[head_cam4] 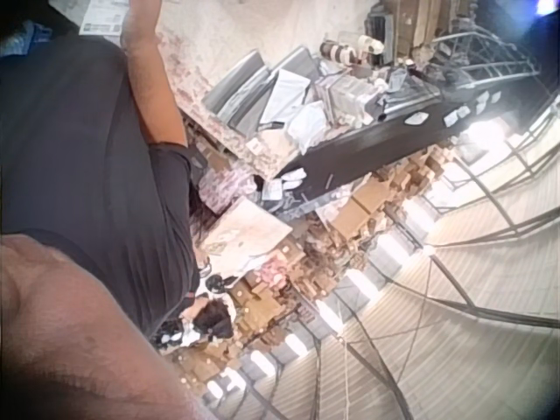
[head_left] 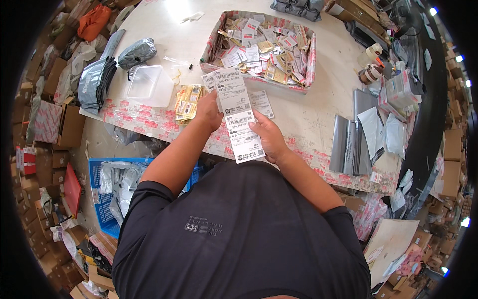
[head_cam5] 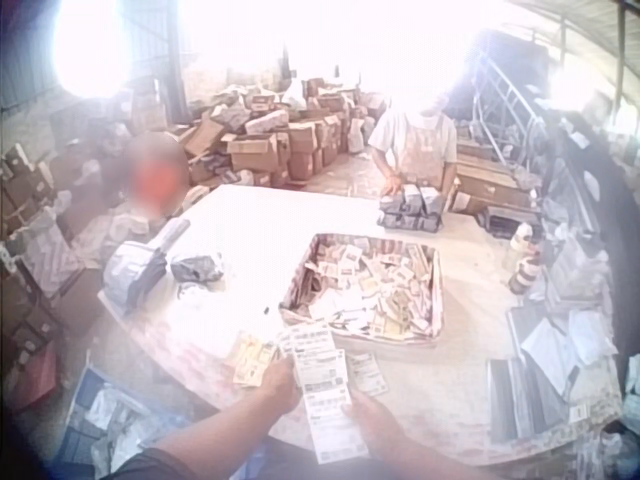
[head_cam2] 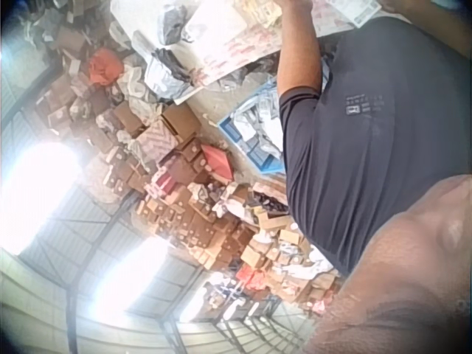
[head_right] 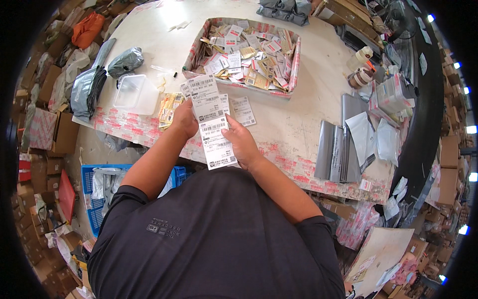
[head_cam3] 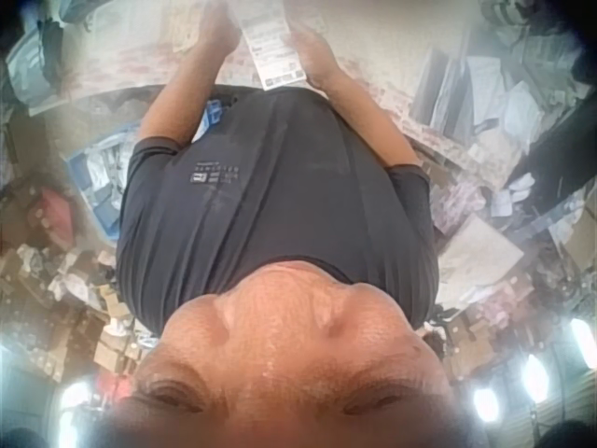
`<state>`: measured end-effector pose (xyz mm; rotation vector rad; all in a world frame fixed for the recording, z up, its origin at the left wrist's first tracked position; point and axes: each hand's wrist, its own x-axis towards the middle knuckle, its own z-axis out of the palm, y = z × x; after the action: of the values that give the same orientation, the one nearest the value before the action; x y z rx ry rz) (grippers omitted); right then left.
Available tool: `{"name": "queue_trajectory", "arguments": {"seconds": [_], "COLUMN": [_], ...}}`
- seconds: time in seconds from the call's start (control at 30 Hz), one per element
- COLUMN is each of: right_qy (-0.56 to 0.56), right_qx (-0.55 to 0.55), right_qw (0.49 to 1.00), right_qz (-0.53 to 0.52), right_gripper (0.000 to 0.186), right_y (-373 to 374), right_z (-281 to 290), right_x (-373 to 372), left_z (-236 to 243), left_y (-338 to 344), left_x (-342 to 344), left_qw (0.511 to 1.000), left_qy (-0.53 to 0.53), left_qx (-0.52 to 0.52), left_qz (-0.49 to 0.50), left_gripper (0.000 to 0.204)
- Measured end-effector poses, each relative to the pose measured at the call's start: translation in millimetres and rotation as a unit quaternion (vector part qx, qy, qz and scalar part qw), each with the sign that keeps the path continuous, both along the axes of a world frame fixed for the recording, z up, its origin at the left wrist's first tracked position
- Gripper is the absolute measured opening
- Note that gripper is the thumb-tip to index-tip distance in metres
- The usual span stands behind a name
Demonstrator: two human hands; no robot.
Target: The person handles a roll of shipping labels, tears individual labels from the roll, and organizes them on a table. They also move a blue crate filled with small silver packages.
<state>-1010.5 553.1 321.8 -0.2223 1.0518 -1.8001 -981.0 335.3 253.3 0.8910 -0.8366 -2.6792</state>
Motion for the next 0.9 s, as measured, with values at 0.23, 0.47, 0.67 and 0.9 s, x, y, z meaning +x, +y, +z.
{"name": "queue_trajectory", "arguments": {"seconds": [0.23,0.47,0.67,0.9], "right_qy": [0.033,0.162,0.098,0.028], "right_qx": [0.053,0.036,0.018,0.034], "right_qw": [0.998,0.986,0.987,0.996], "right_qz": [-0.005,-0.019,0.125,0.074], "right_gripper": [0.069,0.074,0.050,0.038], "right_y": [-0.7,-8.7,2.1,-1.3], "right_z": [-13.1,-21.2,-23.2,-22.0], "right_x": [-6.3,-9.7,-15.7,-17.8], "left_z": [16.3,81.4,78.9,74.0], "left_y": [-9.3,-0.8,-14.2,-38.1], "left_x": [-9.1,-10.2,-13.3,-13.5], "left_qw": [0.999,0.996,0.991,0.996], "left_qy": [0.032,0.049,0.040,0.044], "left_qx": [0.000,-0.078,-0.125,-0.073], "left_qz": [0.011,-0.015,0.005,0.040], "left_gripper": [0.033,0.037,0.035,0.036]}}
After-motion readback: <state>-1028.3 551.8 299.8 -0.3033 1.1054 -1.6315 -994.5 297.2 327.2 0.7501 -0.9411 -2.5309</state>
